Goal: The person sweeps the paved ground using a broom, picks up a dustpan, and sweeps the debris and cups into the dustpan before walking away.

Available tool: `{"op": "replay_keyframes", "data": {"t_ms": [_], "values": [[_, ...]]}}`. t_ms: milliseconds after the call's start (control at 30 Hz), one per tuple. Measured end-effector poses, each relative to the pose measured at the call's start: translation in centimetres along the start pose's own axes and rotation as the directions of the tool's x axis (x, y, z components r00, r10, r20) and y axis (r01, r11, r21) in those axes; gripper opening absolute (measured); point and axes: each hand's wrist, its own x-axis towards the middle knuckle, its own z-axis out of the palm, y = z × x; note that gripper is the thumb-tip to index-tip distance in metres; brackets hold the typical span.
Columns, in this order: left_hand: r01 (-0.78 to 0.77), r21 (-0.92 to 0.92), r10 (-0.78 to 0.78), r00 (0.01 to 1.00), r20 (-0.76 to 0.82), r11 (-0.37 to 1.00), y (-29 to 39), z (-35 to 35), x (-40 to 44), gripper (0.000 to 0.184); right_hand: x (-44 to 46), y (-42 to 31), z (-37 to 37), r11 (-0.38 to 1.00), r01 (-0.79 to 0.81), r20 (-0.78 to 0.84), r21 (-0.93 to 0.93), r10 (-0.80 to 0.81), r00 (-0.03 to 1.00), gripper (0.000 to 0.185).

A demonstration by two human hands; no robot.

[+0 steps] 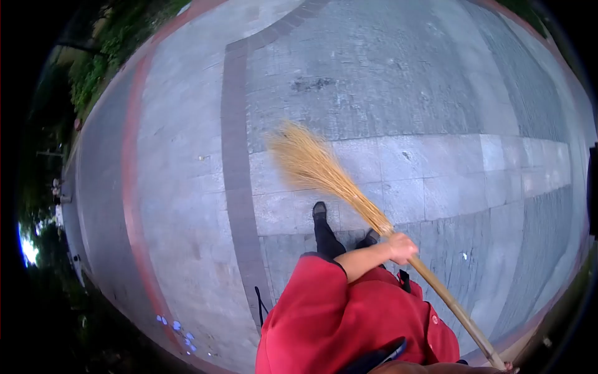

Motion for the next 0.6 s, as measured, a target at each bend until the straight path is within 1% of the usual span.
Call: {"op": "replay_keyframes", "data": {"t_ms": [33, 67, 133, 167, 233, 300, 367, 433, 533, 600], "values": [[0.035, 0.045, -0.035, 0.999, 0.000, 0.998, -0.7, -1.2, -0.9, 0.016, -0.4, 2.0, 0.1, 0.997, -0.063, 0.013, 0.033, 0.063, 0.998, 0.034], [0.006, 0.076, -0.005, 1.000, -0.010, 0.997, -2.9, -0.6, -1.4, 0.014, -1.2, 4.4, 0.1, 0.988, -0.131, 0.026, 0.078, 0.129, 0.991, 0.034], [0.139, 0.137, -0.152, 0.985, 0.086, 0.981, -5.6, -1.8, -3.8, 0.011, -2.6, 9.1, -0.1, 0.952, -0.259, 0.092, 0.164, 0.247, 0.965, 0.034], [0.163, 0.145, -0.179, 0.979, 0.102, 0.976, -6.4, -2.6, -5.4, 0.010, -1.4, 12.5, -0.5, 0.903, -0.364, 0.232, 0.230, 0.312, 0.921, 0.034], [0.173, 0.096, -0.178, 0.983, 0.051, 0.980, -6.4, -1.9, -6.7, 0.012, -1.6, 11.8, 0.3, 0.921, -0.340, 0.261, 0.189, 0.287, 0.922, 0.033], [0.156, 0.126, -0.166, 0.984, 0.069, 0.980, -2.0, -1.7, -5.2, 0.014, 0.6, 9.0, 0.0, 0.949, -0.270, 0.199, 0.163, 0.237, 0.951, 0.033], [0.054, 0.057, -0.055, 0.998, 0.021, 0.997, 3.3, -1.2, -2.9, 0.015, 2.7, 4.3, -1.1, 0.984, -0.133, 0.110, 0.119, 0.120, 0.987, 0.033], [-0.026, -0.056, 0.027, 0.999, 0.018, 0.998, 7.7, -2.1, -1.4, 0.014, 4.2, 0.4, -2.1, 0.997, -0.015, 0.058, 0.079, 0.011, 0.998, 0.032], [-0.074, -0.120, 0.073, 0.997, -0.016, 0.990, 7.8, -3.2, -0.8, 0.014, 5.7, -2.6, -2.3, 0.997, 0.068, 0.015, 0.048, -0.069, 0.997, 0.032], [-0.032, -0.126, 0.040, 0.997, 0.067, 0.992, 5.3, -3.3, -1.2, 0.014, 6.7, -1.9, -1.6, 0.997, 0.057, 0.023, 0.054, -0.058, 0.998, 0.032]]}}
